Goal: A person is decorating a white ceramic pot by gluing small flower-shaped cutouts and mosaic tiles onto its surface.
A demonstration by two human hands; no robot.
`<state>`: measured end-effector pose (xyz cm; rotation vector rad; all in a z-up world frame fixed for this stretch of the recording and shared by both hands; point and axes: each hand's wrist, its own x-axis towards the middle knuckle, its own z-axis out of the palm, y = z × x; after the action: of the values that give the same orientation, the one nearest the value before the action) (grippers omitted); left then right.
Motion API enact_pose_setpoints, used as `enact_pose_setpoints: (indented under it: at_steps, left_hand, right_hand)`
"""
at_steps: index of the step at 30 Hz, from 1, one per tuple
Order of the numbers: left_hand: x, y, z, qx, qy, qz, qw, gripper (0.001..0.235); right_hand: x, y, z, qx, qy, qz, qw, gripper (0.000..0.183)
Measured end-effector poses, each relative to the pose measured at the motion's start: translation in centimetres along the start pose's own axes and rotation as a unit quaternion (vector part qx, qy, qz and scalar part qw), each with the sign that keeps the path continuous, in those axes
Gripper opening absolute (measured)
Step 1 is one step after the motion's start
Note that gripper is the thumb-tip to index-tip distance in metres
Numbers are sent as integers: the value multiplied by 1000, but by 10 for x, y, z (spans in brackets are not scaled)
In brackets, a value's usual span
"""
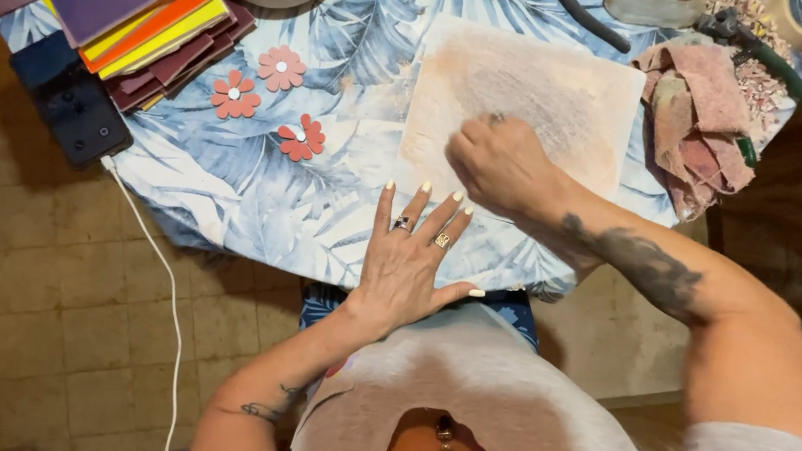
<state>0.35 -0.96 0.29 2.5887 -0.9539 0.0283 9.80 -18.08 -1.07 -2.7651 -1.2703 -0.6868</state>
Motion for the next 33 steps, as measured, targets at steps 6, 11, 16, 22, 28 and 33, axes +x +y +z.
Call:
enact_pose_setpoints:
  at_steps: [6, 11, 16, 22, 28, 33]
  left_hand:
    - [-1, 0, -4, -10, -6, -3, 1000, 75]
    - [2, 0, -13, -7, 34, 7, 999, 67]
    - [20, 6, -22, -186, 140, -23, 972, 52]
    - [33, 5, -27, -410, 162, -20, 897, 39]
    - [41, -1, -16, -343, 215, -22, 914, 16]
    - [49, 1, -18, -220, 239, -22, 946, 11]
  right_hand:
    - [-77, 11, -39, 67, -117, -73, 988, 8]
    - [-98, 48, -74, -9, -272, -40, 962, 13]
    - [-69, -6, -49, 360, -26, 191, 913, 20]
    - [-30, -44, -57, 518, 70, 292, 801, 20]
    - [-33, -38, -50, 521, 99, 357, 769, 23]
    - [-27, -38, -52, 499, 120, 397, 761, 29]
